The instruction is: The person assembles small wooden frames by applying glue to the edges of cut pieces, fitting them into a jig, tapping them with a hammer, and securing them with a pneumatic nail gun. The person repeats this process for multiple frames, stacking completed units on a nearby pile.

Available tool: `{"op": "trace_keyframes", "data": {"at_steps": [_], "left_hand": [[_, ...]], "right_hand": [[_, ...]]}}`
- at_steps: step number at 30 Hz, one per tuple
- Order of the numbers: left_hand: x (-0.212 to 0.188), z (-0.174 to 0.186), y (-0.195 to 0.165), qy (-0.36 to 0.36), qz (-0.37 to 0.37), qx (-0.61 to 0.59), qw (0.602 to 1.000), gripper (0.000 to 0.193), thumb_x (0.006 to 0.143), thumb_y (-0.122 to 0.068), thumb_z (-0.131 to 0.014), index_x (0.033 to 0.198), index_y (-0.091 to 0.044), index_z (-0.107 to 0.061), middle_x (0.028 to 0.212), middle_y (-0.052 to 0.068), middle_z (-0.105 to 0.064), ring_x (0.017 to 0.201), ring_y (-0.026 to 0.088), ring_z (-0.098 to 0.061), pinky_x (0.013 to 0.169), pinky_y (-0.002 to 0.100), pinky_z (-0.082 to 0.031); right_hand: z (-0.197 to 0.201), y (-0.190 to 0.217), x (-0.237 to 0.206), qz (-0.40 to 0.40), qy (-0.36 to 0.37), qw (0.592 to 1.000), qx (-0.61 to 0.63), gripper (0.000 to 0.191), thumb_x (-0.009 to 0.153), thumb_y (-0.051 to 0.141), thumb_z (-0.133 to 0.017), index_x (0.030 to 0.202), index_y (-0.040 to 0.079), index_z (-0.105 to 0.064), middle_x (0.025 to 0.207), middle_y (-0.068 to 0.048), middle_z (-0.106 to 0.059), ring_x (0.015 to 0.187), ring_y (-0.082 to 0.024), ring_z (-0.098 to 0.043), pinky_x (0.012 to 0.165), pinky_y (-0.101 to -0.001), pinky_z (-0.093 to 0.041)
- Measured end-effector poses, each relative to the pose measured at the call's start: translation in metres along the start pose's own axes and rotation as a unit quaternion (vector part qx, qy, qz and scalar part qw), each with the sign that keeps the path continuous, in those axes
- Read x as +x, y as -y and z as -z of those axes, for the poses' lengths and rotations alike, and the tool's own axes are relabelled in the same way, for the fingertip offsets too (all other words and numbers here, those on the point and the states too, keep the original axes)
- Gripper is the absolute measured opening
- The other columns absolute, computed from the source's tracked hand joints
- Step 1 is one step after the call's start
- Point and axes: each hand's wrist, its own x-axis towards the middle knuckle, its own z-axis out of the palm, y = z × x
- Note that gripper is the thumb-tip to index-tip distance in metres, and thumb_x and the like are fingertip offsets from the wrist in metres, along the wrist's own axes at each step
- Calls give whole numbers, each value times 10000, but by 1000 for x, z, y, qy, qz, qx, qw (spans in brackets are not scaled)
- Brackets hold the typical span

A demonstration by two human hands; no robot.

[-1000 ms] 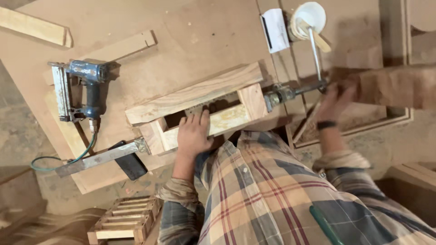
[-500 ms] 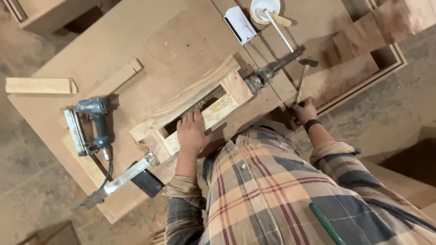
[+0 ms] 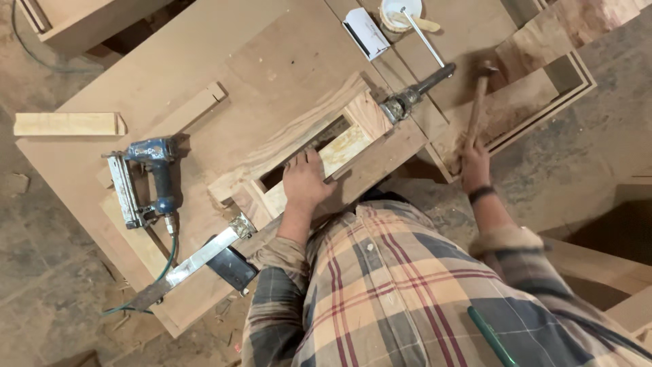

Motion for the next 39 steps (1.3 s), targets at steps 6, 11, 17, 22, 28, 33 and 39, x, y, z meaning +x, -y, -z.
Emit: {"op": "trace_keyframes", "data": {"at_steps": [6,11,17,22,28,33,39], "left_hand": [[-1,-2,2,34,17,-35,999,686,592,-424,-908,1050,-43,-568,1029,179,-674,1019,368,-641,890,495,-512],[0,-1,3,-8,-14,-24,1000,700,515,-401,-914,995,-25,-571,972,181,-677,960,371,-656,841,494,-513],[-2,-1,4,29,5,-28,999,619,609,-362,-898,1027,-45,-571,1006,170,-682,984,361,-664,849,470,-540],[2,2,4,63,23,-33,997,663,554,-383,-921,982,-22,-565,987,196,-677,965,379,-664,811,478,-549],[2,7,1,56,14,-31,998,630,590,-362,-905,1007,-22,-579,998,185,-693,948,362,-684,789,461,-569],[1,3,2,32,2,-26,999,688,555,-395,-921,1007,-2,-583,970,193,-692,923,362,-690,772,458,-574],[0,-4,8,32,-2,-19,999,680,543,-408,-926,971,-11,-578,964,191,-685,910,355,-692,754,449,-575]], "right_hand": [[-20,17,-100,15,103,971,-217,165,964,201,-633,1010,43,-622,734,-94,-599,579,-199,-568,485,-371,-433],[-54,45,-139,218,156,855,-443,239,975,258,-669,999,28,-605,774,-232,-610,725,-452,-615,608,-502,-479],[-78,45,-160,243,106,814,-516,226,996,247,-631,924,43,-566,866,-224,-649,809,-451,-641,699,-528,-514],[-87,35,-161,266,110,811,-509,227,984,261,-597,983,35,-599,878,-207,-675,800,-436,-658,670,-530,-518],[-88,46,-165,216,121,796,-552,239,1000,284,-623,991,45,-625,867,-200,-683,793,-428,-653,677,-533,-507],[-88,72,-180,237,83,854,-455,243,989,234,-631,1108,23,-649,821,-219,-651,758,-417,-655,668,-502,-519],[-110,93,-163,400,51,833,-379,259,1058,166,-574,1258,3,-595,982,-236,-671,861,-397,-687,761,-475,-551]]}}
